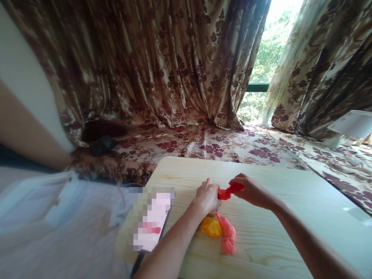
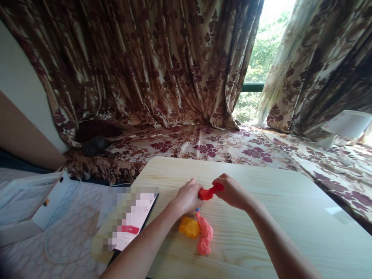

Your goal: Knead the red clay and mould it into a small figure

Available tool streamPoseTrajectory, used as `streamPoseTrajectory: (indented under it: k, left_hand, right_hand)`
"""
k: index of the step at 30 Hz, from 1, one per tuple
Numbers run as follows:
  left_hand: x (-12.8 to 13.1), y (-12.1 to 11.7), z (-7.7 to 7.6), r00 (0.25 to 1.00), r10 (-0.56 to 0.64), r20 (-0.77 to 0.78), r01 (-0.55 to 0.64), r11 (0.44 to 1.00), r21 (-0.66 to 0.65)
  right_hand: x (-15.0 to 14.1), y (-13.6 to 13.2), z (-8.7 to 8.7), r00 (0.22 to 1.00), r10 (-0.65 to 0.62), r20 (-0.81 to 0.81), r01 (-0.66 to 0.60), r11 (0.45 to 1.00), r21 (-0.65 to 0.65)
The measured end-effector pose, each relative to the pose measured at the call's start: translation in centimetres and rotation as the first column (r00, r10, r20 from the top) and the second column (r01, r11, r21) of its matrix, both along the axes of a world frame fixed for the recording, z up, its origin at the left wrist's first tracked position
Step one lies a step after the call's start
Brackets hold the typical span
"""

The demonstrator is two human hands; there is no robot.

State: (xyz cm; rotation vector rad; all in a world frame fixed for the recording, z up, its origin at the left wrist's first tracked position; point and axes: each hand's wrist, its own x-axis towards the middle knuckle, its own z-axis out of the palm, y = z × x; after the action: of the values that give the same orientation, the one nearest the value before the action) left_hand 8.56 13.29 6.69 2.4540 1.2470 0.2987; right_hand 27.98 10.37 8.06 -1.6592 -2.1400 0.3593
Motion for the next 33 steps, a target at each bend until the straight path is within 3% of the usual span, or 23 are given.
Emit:
streamPoseTrajectory:
  k: [4,7,10,11,13,15,17,20,23,27,31,33]
  left_hand:
    - [-1.2,1.8,0.5,0.986,-0.055,0.155,0.07,0.993,-0.094]
    - [-3.0,4.0,1.6,0.966,-0.073,0.249,0.112,0.983,-0.146]
    - [-5.3,6.3,2.4,0.96,-0.086,0.265,0.196,0.886,-0.42]
    - [-6.1,7.0,2.5,0.964,-0.062,0.259,0.183,0.86,-0.477]
    - [-7.6,8.2,2.4,0.979,0.006,0.204,0.093,0.877,-0.472]
    - [-8.8,9.4,2.0,0.98,0.126,0.152,-0.054,0.913,-0.405]
    - [-9.6,10.3,1.4,0.968,0.211,0.134,-0.153,0.923,-0.352]
    - [-10.3,11.2,0.6,0.958,0.253,0.135,-0.202,0.93,-0.308]
    - [-10.7,11.4,0.2,0.958,0.235,0.162,-0.183,0.942,-0.281]
    - [-11.0,11.0,0.3,0.955,0.193,0.224,-0.127,0.952,-0.278]
    - [-11.1,10.6,0.8,0.943,0.144,0.299,-0.033,0.937,-0.348]
    - [-11.5,10.4,1.1,0.931,0.117,0.345,0.029,0.92,-0.39]
  right_hand:
    - [-0.4,0.1,1.1,0.975,-0.077,-0.21,0.046,0.988,-0.149]
    - [-1.7,0.9,1.8,0.907,-0.137,-0.398,0.012,0.954,-0.301]
    - [-2.8,2.4,1.9,0.834,-0.233,-0.5,0.059,0.939,-0.339]
    - [-3.0,3.1,1.8,0.815,-0.272,-0.512,0.103,0.937,-0.335]
    - [-3.3,4.4,1.4,0.788,-0.329,-0.521,0.185,0.933,-0.309]
    - [-4.0,5.7,0.8,0.791,-0.351,-0.5,0.239,0.931,-0.275]
    - [-5.4,6.9,0.1,0.844,-0.339,-0.416,0.257,0.936,-0.242]
    - [-8.0,7.9,-0.6,0.937,-0.249,-0.244,0.215,0.964,-0.157]
    - [-10.1,8.2,-0.9,0.988,-0.112,-0.108,0.095,0.984,-0.149]
    - [-11.6,8.0,-0.6,0.997,0.039,0.065,-0.034,0.995,-0.089]
    - [-13.4,8.5,-1.0,0.988,0.14,0.071,-0.141,0.99,0.02]
    - [-14.1,8.8,-1.3,0.989,0.131,0.066,-0.133,0.991,0.022]
